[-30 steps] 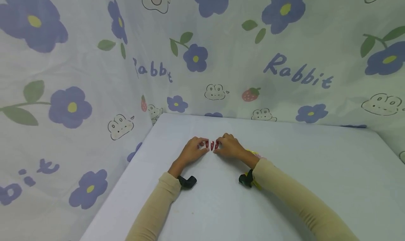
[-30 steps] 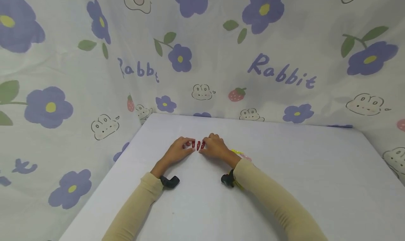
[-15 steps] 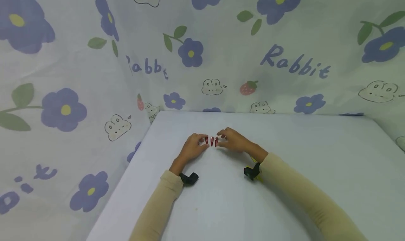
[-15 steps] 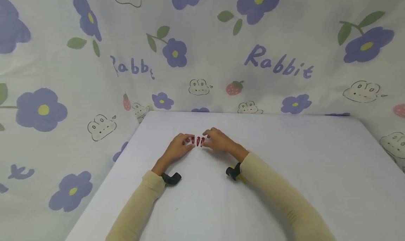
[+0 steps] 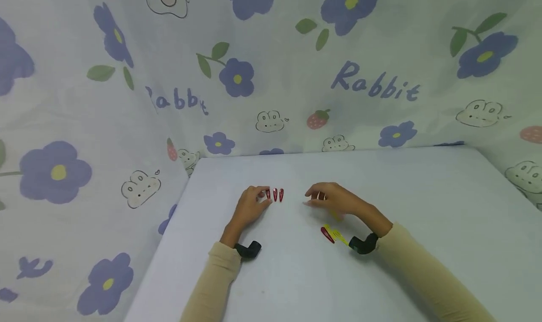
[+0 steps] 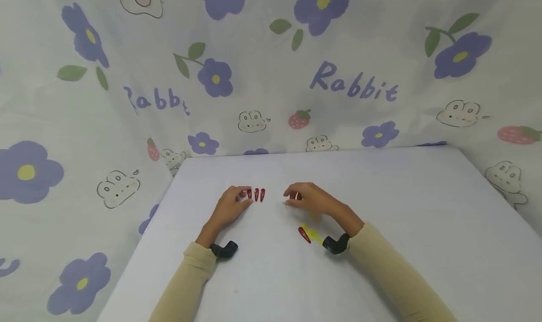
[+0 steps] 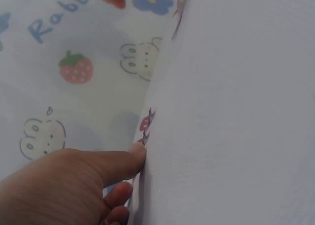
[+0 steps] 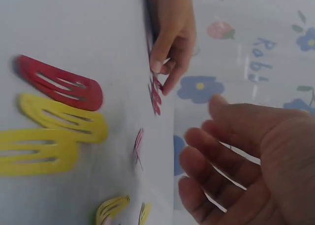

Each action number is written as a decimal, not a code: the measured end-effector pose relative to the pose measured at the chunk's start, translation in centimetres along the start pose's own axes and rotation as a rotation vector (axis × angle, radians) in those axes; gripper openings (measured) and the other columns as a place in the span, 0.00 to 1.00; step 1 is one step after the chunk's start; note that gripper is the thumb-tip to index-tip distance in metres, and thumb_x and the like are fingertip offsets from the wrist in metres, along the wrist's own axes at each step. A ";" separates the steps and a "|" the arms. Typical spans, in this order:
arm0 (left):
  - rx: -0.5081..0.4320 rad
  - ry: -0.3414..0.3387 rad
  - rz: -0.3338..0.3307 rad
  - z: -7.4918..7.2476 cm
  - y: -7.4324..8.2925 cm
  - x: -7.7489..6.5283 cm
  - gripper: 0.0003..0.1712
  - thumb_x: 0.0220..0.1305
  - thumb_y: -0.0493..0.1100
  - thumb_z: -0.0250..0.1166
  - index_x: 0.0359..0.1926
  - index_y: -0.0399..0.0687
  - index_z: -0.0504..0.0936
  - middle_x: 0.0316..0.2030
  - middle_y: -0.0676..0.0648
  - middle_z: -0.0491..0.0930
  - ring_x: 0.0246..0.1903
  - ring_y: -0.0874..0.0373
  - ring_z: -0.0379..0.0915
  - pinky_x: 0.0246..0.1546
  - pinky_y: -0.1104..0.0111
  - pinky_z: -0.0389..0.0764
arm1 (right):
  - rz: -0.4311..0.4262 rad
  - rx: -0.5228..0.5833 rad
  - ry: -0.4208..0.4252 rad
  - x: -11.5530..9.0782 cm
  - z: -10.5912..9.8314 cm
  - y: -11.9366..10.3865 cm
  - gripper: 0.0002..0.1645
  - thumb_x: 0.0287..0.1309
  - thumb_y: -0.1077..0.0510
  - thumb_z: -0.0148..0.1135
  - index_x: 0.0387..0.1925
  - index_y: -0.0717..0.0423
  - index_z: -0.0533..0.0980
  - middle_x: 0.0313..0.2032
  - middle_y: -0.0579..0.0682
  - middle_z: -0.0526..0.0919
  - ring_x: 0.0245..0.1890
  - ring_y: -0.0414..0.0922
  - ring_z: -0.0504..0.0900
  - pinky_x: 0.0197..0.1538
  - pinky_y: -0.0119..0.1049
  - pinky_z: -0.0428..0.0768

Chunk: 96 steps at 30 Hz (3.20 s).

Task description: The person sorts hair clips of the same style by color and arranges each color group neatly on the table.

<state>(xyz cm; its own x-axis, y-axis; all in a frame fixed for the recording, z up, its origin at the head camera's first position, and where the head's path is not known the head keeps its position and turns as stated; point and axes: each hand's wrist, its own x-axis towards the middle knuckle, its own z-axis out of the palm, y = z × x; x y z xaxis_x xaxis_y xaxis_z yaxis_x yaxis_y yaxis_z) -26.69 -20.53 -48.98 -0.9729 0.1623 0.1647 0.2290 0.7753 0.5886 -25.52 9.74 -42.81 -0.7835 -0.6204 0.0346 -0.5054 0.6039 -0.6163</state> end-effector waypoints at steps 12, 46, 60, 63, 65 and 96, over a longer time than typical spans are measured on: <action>0.003 -0.024 -0.024 -0.5 0.0 0.0 0.26 0.65 0.49 0.69 0.63 0.52 0.79 0.44 0.47 0.78 0.42 0.54 0.71 0.44 0.60 0.73 | -0.096 -0.085 -0.222 -4.0 0.8 0.2 0.21 0.56 0.52 0.74 0.51 0.51 0.82 0.46 0.43 0.82 0.46 0.41 0.79 0.51 0.34 0.79; 0.017 -0.008 -0.004 0.0 0.1 -0.1 0.25 0.66 0.48 0.68 0.62 0.50 0.79 0.44 0.45 0.78 0.42 0.52 0.72 0.46 0.58 0.74 | -0.075 -0.142 -0.211 -4.9 1.4 0.4 0.18 0.52 0.52 0.76 0.40 0.45 0.75 0.40 0.38 0.74 0.44 0.38 0.73 0.50 0.32 0.77; 0.022 -0.017 -0.017 -0.3 0.5 -0.2 0.26 0.65 0.49 0.69 0.62 0.51 0.79 0.43 0.46 0.78 0.40 0.54 0.70 0.43 0.61 0.72 | -0.152 -0.007 -0.059 -4.9 1.4 1.3 0.07 0.64 0.57 0.67 0.34 0.45 0.75 0.34 0.37 0.79 0.36 0.36 0.77 0.42 0.31 0.77; 0.022 -0.002 -0.022 -0.2 0.6 -0.1 0.26 0.65 0.49 0.69 0.62 0.52 0.79 0.44 0.46 0.78 0.41 0.54 0.71 0.44 0.60 0.73 | -0.175 0.066 0.019 -4.9 1.3 1.1 0.06 0.65 0.58 0.66 0.35 0.46 0.75 0.34 0.39 0.82 0.35 0.38 0.79 0.40 0.31 0.79; 0.020 0.006 -0.015 -0.3 0.5 -0.1 0.26 0.65 0.49 0.69 0.62 0.52 0.79 0.44 0.46 0.78 0.41 0.54 0.71 0.44 0.59 0.73 | -0.180 0.106 0.053 -4.9 1.3 0.9 0.05 0.64 0.57 0.66 0.35 0.48 0.76 0.33 0.40 0.84 0.33 0.38 0.81 0.38 0.30 0.80; 0.021 0.006 0.006 0.4 -0.1 -0.4 0.25 0.64 0.49 0.69 0.61 0.51 0.80 0.41 0.47 0.79 0.38 0.56 0.71 0.41 0.62 0.72 | -0.157 0.252 0.210 -5.4 2.4 0.9 0.13 0.60 0.67 0.66 0.48 0.62 0.81 0.40 0.52 0.83 0.32 0.43 0.85 0.35 0.30 0.83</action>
<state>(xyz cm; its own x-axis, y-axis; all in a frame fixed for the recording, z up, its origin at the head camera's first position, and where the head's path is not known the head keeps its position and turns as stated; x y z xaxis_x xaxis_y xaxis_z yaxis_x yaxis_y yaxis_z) -26.30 -20.44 -49.45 -0.9712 0.1637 0.1731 0.2344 0.7872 0.5704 -20.86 12.44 -45.42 -0.7740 -0.5636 0.2885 -0.5405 0.3508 -0.7647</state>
